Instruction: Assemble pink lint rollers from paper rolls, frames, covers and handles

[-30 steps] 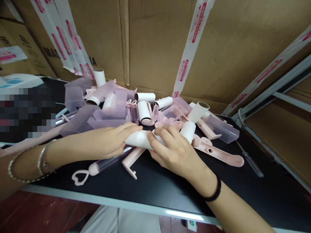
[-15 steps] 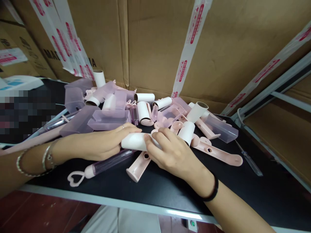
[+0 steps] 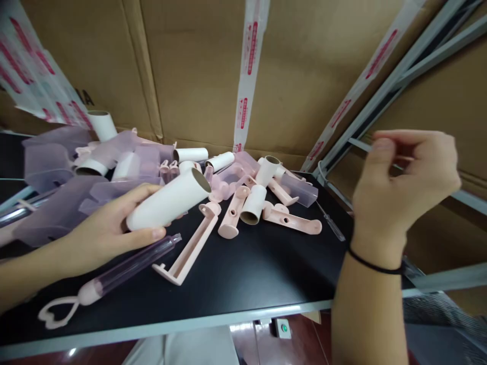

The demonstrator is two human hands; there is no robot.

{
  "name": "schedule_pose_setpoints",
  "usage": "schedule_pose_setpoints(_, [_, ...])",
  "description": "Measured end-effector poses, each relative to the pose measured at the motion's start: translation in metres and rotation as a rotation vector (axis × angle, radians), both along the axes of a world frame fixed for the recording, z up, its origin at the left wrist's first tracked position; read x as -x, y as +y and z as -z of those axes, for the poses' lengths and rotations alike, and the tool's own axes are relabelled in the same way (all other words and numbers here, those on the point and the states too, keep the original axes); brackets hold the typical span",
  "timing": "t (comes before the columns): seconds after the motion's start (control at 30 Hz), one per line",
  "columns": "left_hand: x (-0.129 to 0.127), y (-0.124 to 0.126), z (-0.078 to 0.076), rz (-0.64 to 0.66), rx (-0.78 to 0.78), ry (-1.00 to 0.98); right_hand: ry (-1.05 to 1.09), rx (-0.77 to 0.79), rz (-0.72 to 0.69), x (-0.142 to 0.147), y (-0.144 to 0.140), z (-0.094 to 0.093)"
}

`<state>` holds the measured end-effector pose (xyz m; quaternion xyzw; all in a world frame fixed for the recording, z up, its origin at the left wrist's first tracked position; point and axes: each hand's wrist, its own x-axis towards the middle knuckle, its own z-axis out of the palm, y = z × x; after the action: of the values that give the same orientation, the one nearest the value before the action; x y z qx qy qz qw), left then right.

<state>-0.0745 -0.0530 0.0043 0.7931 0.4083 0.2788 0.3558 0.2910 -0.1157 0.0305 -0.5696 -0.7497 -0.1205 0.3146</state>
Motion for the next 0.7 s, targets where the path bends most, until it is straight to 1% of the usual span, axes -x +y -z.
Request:
schedule_pose_setpoints(0.07, [-0.002, -0.001, 0.000, -0.037, 0.042, -0.106, 0.081, 0.103, 0.129, -0.024, 0.000, 0.007])
schedule_pose_setpoints(0.1, [-0.003, -0.001, 0.000, -0.054, 0.038, -0.126, 0.106, 0.142, 0.181, -0.033, 0.003, 0.013])
schedule_pose_setpoints(0.2, [-0.005, 0.001, 0.002, -0.090, -0.043, -0.061, 0.115, 0.186, 0.266, -0.054, 0.021, 0.034])
schedule_pose_setpoints(0.27, [-0.006, 0.002, 0.003, -0.094, -0.113, 0.037, 0.103, 0.172, 0.317, -0.066, 0.030, 0.044])
schedule_pose_setpoints(0.33, [-0.006, 0.002, 0.004, -0.095, -0.158, 0.123, 0.087, 0.137, 0.387, -0.076, 0.034, 0.048])
schedule_pose_setpoints(0.37, [-0.006, 0.002, 0.004, -0.098, -0.170, 0.159, 0.079, 0.104, 0.424, -0.079, 0.034, 0.047])
schedule_pose_setpoints(0.43, [-0.005, 0.001, 0.004, -0.100, -0.185, 0.225, 0.062, 0.007, 0.486, -0.076, 0.030, 0.037])
schedule_pose_setpoints(0.5, [-0.005, 0.001, 0.004, -0.085, -0.202, 0.269, 0.045, -0.106, 0.505, -0.056, 0.025, 0.019])
schedule_pose_setpoints(0.53, [-0.005, 0.001, 0.004, -0.077, -0.213, 0.275, 0.031, -0.163, 0.488, -0.039, 0.024, 0.008])
schedule_pose_setpoints(0.57, [-0.005, 0.002, 0.005, -0.071, -0.225, 0.273, 0.007, -0.186, 0.445, -0.018, 0.024, -0.004])
schedule_pose_setpoints(0.6, [-0.005, 0.002, 0.005, -0.068, -0.234, 0.266, -0.031, -0.186, 0.367, 0.005, 0.024, -0.014])
schedule_pose_setpoints(0.63, [-0.005, 0.003, 0.005, -0.068, -0.241, 0.259, -0.095, -0.225, 0.250, 0.029, 0.026, -0.023])
schedule_pose_setpoints(0.67, [-0.004, 0.003, 0.005, -0.070, -0.243, 0.254, -0.151, -0.226, 0.152, 0.053, 0.027, -0.030])
schedule_pose_setpoints(0.7, [-0.004, 0.003, 0.006, -0.068, -0.242, 0.250, -0.178, -0.262, 0.040, 0.075, 0.029, -0.034])
